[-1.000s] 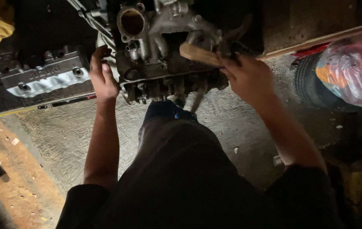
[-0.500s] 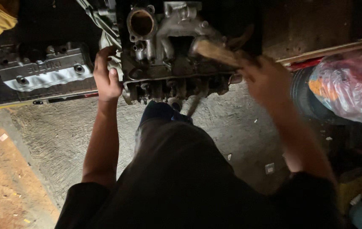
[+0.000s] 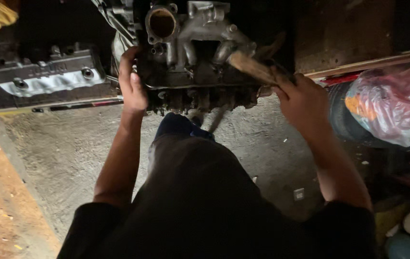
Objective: The person scrubs a disassembled engine block with a wire brush, systematically cleaning various surfaces and crevices. The person holds the engine with one hand and uses the brush with the other to remove grime.
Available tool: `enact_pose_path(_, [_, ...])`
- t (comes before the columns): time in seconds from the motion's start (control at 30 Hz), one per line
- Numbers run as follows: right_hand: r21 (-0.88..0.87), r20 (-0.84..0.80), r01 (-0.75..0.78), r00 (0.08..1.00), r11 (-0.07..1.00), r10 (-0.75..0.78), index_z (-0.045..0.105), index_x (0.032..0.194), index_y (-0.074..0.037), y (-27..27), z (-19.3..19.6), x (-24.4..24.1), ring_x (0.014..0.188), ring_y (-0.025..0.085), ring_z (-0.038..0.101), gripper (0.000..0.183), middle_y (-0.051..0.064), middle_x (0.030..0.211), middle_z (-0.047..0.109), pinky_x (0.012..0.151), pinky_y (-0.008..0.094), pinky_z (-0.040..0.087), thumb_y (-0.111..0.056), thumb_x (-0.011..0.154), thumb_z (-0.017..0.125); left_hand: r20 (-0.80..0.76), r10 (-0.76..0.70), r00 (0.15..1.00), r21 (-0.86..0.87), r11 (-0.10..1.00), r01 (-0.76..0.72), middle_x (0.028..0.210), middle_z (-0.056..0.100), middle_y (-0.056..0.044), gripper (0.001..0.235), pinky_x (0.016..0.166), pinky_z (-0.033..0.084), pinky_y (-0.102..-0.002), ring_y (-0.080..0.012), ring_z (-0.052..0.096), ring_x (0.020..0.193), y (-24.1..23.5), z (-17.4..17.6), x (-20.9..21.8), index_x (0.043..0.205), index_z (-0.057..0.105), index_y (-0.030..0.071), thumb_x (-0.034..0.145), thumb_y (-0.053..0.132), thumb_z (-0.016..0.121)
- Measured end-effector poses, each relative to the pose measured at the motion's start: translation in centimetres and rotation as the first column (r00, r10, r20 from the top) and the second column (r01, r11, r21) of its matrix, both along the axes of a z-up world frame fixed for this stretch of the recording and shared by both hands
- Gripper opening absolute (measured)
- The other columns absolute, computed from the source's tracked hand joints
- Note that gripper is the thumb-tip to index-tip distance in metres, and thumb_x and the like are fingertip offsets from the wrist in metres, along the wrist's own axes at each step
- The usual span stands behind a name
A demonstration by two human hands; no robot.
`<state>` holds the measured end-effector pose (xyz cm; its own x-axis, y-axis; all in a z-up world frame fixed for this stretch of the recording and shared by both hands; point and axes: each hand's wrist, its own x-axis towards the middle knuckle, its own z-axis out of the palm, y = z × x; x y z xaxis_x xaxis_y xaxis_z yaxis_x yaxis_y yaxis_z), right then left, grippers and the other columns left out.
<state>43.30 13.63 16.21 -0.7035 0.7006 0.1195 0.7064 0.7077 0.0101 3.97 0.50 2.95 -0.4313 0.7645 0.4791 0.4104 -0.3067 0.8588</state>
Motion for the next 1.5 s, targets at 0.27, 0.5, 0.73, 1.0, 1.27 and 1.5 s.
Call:
enact_pose_path(0.27, [0.091, -0.256, -0.125, 0.956, 0.988, 0.144, 0.072, 0.141, -0.020, -0.6, -1.3, -4.0, 0.085, 0.026, 0.068, 0.042, 0.012, 0.112, 0.074, 0.069, 0.039, 0.055, -0.019, 0.099, 0.081, 0.004, -0.021, 1.000, 0.035, 0.999, 0.021, 0.141, 0.058, -0.025, 0.084, 0.120, 0.043, -0.045, -0.0352, 0.057, 0.136, -0.3, -0.6, -0.4, 0.143, 0.050, -0.009, 0.109, 0.065, 0.033])
enact_pose_path(0.5, [-0.057, -0.148, -0.089, 0.986, 0.994, 0.080, 0.076, 0.138, -0.018, -0.1, -3.0, -1.4, 0.076, 0.026, 0.069, 0.039, 0.013, 0.104, 0.073, 0.061, 0.036, 0.055, -0.013, 0.099, 0.077, 0.031, -0.028, 0.999, 0.068, 0.997, 0.025, 0.141, 0.058, -0.024, 0.083, 0.118, 0.044, -0.045, -0.0338, 0.057, 0.135, -0.7, -2.3, -1.2, 0.142, 0.051, -0.008, 0.109, 0.066, 0.035])
enact_pose_path(0.73, [0.030, -0.280, -0.063, 0.957, 0.998, 0.069, 0.076, 0.120, -0.013, 0.7, -3.6, 1.4, 0.087, 0.025, 0.071, 0.018, 0.012, 0.108, 0.072, 0.070, 0.037, 0.057, -0.021, 0.104, 0.079, 0.030, -0.064, 0.998, 0.065, 0.996, 0.062, 0.140, 0.060, -0.022, 0.081, 0.119, 0.044, -0.044, -0.0324, 0.057, 0.135, -0.6, -2.3, -1.2, 0.142, 0.051, -0.006, 0.108, 0.066, 0.038])
enact_pose_path(1.0, [0.013, -0.197, -0.040, 0.979, 0.999, 0.042, 0.083, 0.110, -0.017, -1.2, -6.5, -0.9, 0.076, 0.027, 0.067, 0.019, 0.009, 0.095, 0.070, 0.063, 0.040, 0.054, -0.020, 0.091, 0.081, 0.078, -0.090, 0.993, 0.074, 0.994, 0.084, 0.143, 0.057, -0.021, 0.078, 0.121, 0.041, -0.043, -0.0317, 0.055, 0.137, -0.6, -1.7, -0.8, 0.143, 0.051, -0.006, 0.109, 0.063, 0.039])
enact_pose_path(1.27, [-0.100, -0.349, 0.044, 0.934, 0.994, -0.076, 0.076, 0.130, -0.013, -1.9, -4.1, 2.0, 0.084, 0.026, 0.069, 0.032, 0.010, 0.102, 0.071, 0.070, 0.038, 0.056, -0.021, 0.100, 0.079, 0.067, -0.042, 0.997, 0.047, 0.998, 0.039, 0.141, 0.058, -0.021, 0.081, 0.121, 0.041, -0.043, -0.0308, 0.055, 0.136, -0.6, -1.6, -0.6, 0.141, 0.052, -0.007, 0.108, 0.066, 0.036])
enact_pose_path(1.5, [0.088, -0.297, -0.157, 0.938, 0.984, 0.176, 0.077, 0.119, -0.015, -0.7, -4.3, 1.3, 0.090, 0.025, 0.070, 0.026, 0.009, 0.112, 0.074, 0.077, 0.039, 0.056, -0.029, 0.097, 0.079, 0.093, -0.058, 0.994, 0.033, 0.998, 0.056, 0.139, 0.059, -0.019, 0.084, 0.120, 0.042, -0.042, -0.0289, 0.057, 0.135, -0.4, -2.0, -0.9, 0.140, 0.053, -0.007, 0.107, 0.069, 0.036])
